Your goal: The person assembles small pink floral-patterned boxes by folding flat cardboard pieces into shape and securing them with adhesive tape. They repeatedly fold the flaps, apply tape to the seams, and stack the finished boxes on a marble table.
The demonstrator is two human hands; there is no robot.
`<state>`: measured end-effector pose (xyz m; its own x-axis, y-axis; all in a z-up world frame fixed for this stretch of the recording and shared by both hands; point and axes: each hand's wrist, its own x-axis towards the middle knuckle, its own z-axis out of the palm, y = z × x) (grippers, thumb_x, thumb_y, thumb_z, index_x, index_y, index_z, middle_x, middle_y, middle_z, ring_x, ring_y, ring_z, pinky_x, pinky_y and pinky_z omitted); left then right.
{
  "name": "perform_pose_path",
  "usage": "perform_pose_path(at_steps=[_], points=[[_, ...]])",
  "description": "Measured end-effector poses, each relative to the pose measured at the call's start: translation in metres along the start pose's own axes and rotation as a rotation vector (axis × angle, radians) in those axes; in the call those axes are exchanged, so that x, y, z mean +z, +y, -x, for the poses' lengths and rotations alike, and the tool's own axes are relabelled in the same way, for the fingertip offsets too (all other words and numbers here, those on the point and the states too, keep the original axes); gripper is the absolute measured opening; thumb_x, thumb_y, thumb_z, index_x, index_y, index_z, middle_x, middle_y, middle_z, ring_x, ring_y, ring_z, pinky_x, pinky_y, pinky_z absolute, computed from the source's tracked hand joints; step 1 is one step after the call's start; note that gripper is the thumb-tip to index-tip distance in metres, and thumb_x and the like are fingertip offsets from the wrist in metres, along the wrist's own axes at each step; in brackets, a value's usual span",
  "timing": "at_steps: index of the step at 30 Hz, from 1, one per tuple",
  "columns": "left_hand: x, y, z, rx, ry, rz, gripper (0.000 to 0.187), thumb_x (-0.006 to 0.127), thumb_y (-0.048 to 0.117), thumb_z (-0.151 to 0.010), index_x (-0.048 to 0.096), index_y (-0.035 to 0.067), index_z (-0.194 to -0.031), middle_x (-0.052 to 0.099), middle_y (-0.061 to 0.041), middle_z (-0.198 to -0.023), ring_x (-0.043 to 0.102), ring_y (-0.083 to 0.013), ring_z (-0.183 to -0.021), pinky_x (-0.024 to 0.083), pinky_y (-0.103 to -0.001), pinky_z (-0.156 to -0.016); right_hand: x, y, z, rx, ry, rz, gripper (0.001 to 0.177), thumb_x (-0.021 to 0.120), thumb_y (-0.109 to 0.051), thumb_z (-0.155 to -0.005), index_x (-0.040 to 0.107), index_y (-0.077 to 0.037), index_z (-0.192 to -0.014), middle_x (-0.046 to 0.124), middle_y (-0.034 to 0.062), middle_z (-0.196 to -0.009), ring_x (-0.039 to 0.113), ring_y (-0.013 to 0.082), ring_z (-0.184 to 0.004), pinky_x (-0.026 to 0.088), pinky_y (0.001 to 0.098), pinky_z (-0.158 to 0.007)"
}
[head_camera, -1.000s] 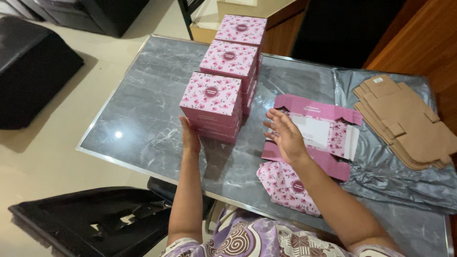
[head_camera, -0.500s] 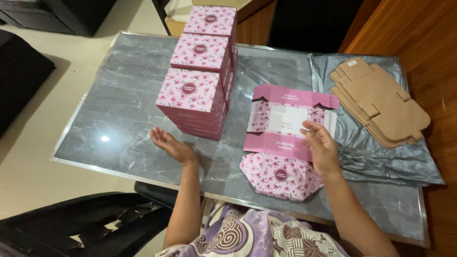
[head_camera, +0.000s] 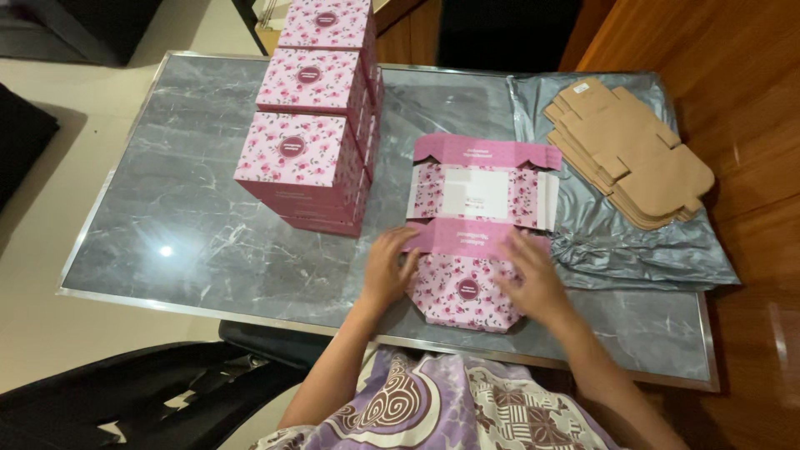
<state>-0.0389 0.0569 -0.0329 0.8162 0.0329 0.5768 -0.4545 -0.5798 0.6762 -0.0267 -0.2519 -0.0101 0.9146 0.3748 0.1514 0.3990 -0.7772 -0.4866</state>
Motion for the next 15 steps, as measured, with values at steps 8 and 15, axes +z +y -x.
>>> perform_pose_path(at_steps=[8, 15], points=[[0.020, 0.014, -0.017, -0.089, -0.115, -0.103, 0.045, 0.080, 0.024, -0.083, 0.067, 0.003, -0.121, 0.066, -0.020, -0.127, 0.062, -0.0400, -0.119, 0.049, -0.047, -0.104, 0.026, -0.026, 0.022, -0.212, -0.084, 0.099, 0.076, 0.072, -0.057, -0.081, 0.049, -0.029, -0.148, 0.020, 0.0143, -0.165, 0.014, 0.0394, -0.152, 0.012, 0.0605, -0.119], [-0.009, 0.026, 0.003, -0.296, -0.295, -0.141, 0.061, 0.088, 0.028, -0.076, 0.066, 0.008, -0.128, 0.061, -0.018, -0.133, 0.059, -0.0392, -0.122, 0.048, -0.044, -0.104, 0.031, -0.007, 0.010, -0.143, -0.055, 0.022, 0.081, 0.073, -0.058, -0.081, 0.048, -0.022, -0.149, 0.027, 0.0137, -0.165, 0.019, 0.0390, -0.154, 0.017, 0.0579, -0.122]])
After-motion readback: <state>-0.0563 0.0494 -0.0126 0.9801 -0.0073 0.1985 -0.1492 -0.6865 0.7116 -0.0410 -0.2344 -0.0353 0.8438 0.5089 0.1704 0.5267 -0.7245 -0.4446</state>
